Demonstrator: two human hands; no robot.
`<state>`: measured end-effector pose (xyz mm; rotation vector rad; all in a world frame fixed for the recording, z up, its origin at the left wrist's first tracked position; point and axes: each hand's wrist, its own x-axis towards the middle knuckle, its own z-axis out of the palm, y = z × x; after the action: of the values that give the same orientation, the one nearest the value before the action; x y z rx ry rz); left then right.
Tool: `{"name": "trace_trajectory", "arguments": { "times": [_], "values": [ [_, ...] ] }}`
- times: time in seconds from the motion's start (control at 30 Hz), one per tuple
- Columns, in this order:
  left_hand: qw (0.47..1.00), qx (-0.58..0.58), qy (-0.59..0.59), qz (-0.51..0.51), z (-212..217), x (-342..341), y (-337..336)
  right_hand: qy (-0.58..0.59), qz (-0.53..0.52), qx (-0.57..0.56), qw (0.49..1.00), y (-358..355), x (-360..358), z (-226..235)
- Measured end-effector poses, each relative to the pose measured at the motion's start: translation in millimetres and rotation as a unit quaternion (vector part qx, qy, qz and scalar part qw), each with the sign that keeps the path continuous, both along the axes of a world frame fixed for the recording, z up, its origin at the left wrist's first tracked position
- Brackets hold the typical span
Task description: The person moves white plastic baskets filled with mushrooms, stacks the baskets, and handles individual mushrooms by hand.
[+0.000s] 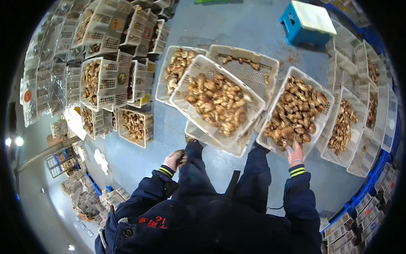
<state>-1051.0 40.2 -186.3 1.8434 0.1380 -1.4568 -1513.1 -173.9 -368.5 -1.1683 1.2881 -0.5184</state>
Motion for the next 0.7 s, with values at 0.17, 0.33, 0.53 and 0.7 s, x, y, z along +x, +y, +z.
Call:
{"name": "trace_trajectory", "arguments": {
  "times": [0.17,0.33,0.53,0.7],
  "values": [
    [0.993,0.014,-0.1,0.054,1.3,67.4,-1.1,0.002,-0.095,0.079,0.992,38.0,22.9,-9.0],
    [0.984,-0.039,-0.147,0.087,5.6,124.5,0.7,-0.024,0.036,0.137,0.99,29.1,114.8,76.7],
    [0.936,-0.08,-0.258,0.225,16.8,228.3,71.4,-0.05,0.216,-0.08,0.972,-22.1,232.4,108.4],
    [0.863,-0.139,-0.354,0.332,59.9,266.6,63.1,-0.019,0.28,-0.15,0.948,-55.5,273.7,118.0]
  ]
}}
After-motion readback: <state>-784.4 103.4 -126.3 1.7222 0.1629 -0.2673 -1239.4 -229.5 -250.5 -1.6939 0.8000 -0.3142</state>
